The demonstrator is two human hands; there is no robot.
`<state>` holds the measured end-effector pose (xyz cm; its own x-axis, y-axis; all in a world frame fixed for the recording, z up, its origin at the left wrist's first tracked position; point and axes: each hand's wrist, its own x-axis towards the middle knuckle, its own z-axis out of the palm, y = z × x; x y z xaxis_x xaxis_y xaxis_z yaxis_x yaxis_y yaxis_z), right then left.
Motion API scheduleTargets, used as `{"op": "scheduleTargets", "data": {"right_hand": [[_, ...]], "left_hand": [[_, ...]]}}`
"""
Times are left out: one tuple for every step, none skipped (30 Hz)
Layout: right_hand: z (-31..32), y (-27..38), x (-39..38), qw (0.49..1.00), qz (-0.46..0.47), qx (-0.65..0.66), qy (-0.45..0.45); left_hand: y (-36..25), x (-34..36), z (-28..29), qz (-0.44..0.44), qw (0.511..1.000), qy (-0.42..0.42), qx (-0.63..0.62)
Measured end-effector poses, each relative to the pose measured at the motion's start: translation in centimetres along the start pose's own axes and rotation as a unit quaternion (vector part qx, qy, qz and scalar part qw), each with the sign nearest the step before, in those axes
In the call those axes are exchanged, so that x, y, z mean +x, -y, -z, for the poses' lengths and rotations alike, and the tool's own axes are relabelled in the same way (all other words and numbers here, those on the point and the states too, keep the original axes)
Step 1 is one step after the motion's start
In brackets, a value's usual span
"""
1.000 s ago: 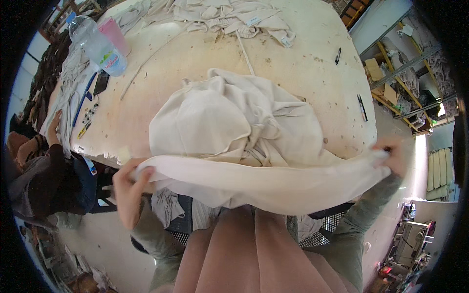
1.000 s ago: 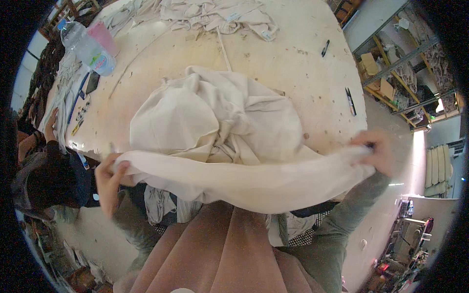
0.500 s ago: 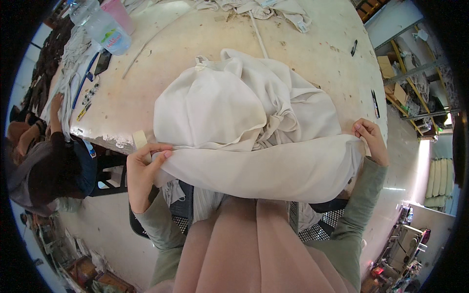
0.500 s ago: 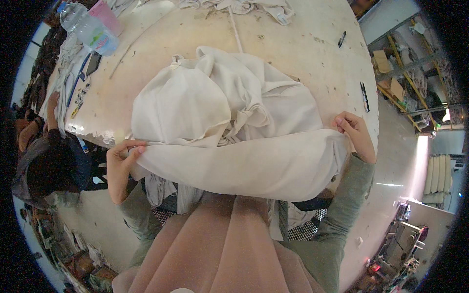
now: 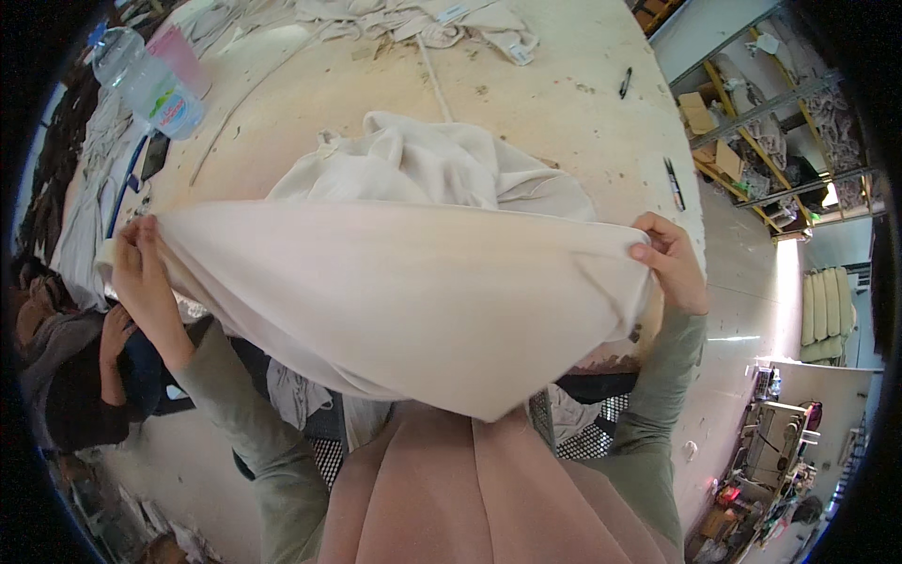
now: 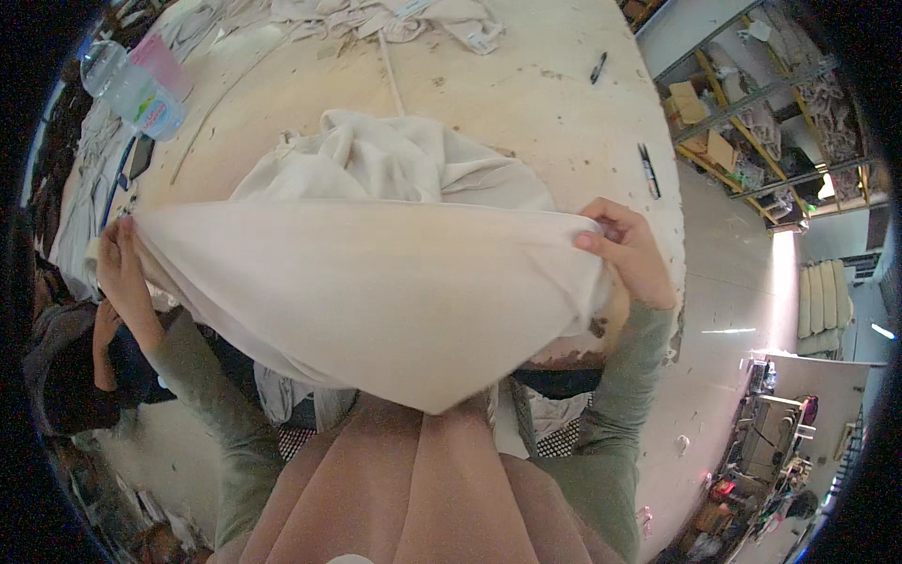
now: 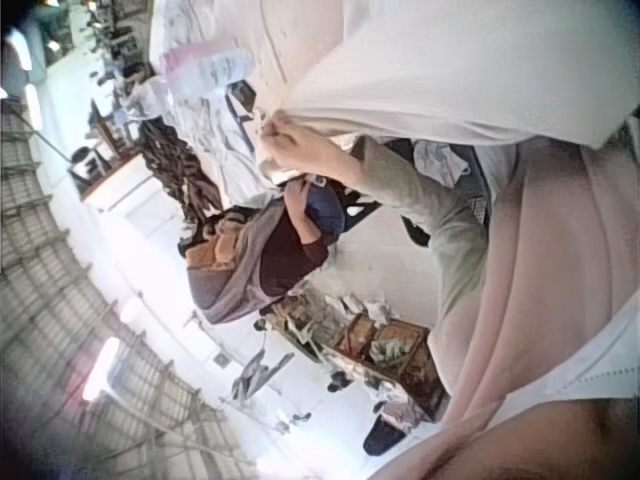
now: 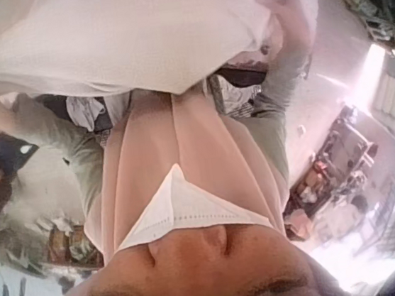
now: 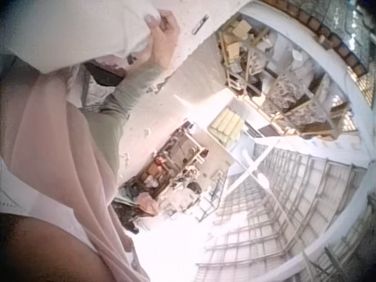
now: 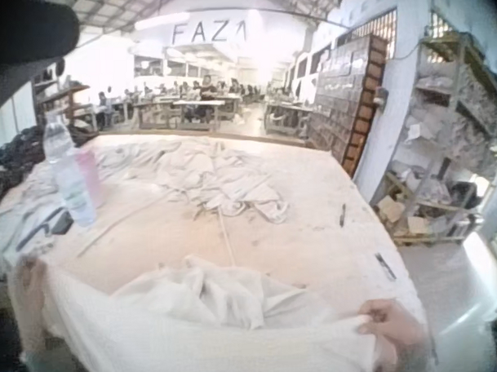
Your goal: The person repairs a light-colored garment by hand, using a seam ripper to remove threads, applying tape to a section, and marking the fabric with a pen. The person repeatedly folds and unfolds the garment to access different areas.
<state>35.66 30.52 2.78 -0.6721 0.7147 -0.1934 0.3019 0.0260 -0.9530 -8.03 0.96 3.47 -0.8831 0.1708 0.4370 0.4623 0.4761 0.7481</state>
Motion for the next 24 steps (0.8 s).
{"op": "scheduleTargets", "data": {"right_hand": [[-0.9,0.5,0.1,1.0,0.022,0.022,0.004],[-1.9,1.0,0.2,0.999,0.041,0.023,-0.012],[-3.0,1.7,0.3,0.999,0.046,0.021,-0.021],[-4.0,2.4,0.4,0.999,0.049,0.022,-0.012],[-5.0,3.1,0.5,0.998,0.052,0.021,0.003],[-6.0,3.9,0.5,0.999,0.042,0.021,0.024],[-6.8,4.7,0.5,0.998,0.032,0.021,0.051],[-7.7,5.4,0.4,0.997,0.025,0.016,0.072],[-8.5,5.9,0.2,0.995,0.028,0.039,0.083],[-9.0,6.4,0.1,0.994,0.033,0.058,0.087],[-9.2,6.6,0.0,0.99,0.048,0.081,0.108],[-9.2,6.7,-0.1,0.988,0.06,0.093,0.106],[-9.1,6.7,-0.1,0.994,0.045,0.055,0.08],[-8.7,6.5,0.0,0.996,0.046,0.024,0.073],[-8.3,6.1,0.1,0.996,0.056,0.001,0.063],[-7.8,5.7,0.3,0.997,0.039,-0.009,0.064],[-7.4,5.2,0.5,0.997,0.031,-0.012,0.063],[-7.0,4.7,0.6,0.998,-0.003,-0.031,0.05],[-6.9,4.2,0.7,0.998,0.024,-0.017,0.057],[-6.8,3.7,0.8,0.998,0.024,-0.019,0.051],[-6.8,3.2,0.8,0.998,0.025,-0.02,0.045],[-6.9,2.8,1.0,0.998,0.027,-0.01,0.049],[-7.0,2.3,1.1,0.998,0.03,-0.001,0.052],[-7.0,1.9,1.3,0.997,0.046,0.01,0.062]], "left_hand": [[-1.1,0.4,-0.8,-0.051,0.999,0.005,-0.006],[-2.5,0.4,-1.7,-0.066,0.998,0.004,-0.005],[-4.2,0.0,-2.7,-0.033,0.999,0.005,0.001],[-6.1,-1.1,-3.9,-0.161,0.984,0.039,-0.072],[-7.9,-2.4,-5.2,-0.237,0.958,0.073,-0.143],[-9.5,-5.0,-5.7,-0.19,0.958,0.166,-0.136],[-10.9,-6.9,-6.3,-0.172,0.919,0.287,-0.208],[-12.2,-8.8,-6.9,-0.143,0.88,0.384,-0.241],[-13.4,-10.1,-7.8,-0.159,0.832,0.465,-0.259],[-14.2,-10.6,-8.3,-0.193,0.773,0.539,-0.275],[-14.6,-10.7,-8.3,-0.179,0.766,0.56,-0.261],[-14.8,-10.9,-8.2,-0.166,0.758,0.581,-0.247],[-14.9,-10.7,-8.0,-0.152,0.749,0.601,-0.233],[-14.7,-10.2,-7.6,-0.096,0.762,0.579,-0.276],[-14.4,-9.9,-6.8,-0.04,0.77,0.553,-0.316],[-13.9,-9.6,-5.9,0.016,0.773,0.525,-0.355],[-13.4,-9.0,-5.4,0.018,0.798,0.495,-0.344],[-12.8,-8.4,-4.8,0.012,0.824,0.462,-0.328],[-12.1,-7.8,-4.5,0.033,0.828,0.446,-0.338],[-11.5,-7.2,-4.3,0.047,0.834,0.43,-0.342],[-10.8,-6.8,-4.2,0.07,0.844,0.414,-0.334],[-10.0,-6.3,-4.1,0.075,0.839,0.399,-0.362],[-9.3,-6.0,-4.0,0.088,0.837,0.384,-0.379],[-8.5,-5.5,-3.8,0.101,0.835,0.369,-0.396]]}}
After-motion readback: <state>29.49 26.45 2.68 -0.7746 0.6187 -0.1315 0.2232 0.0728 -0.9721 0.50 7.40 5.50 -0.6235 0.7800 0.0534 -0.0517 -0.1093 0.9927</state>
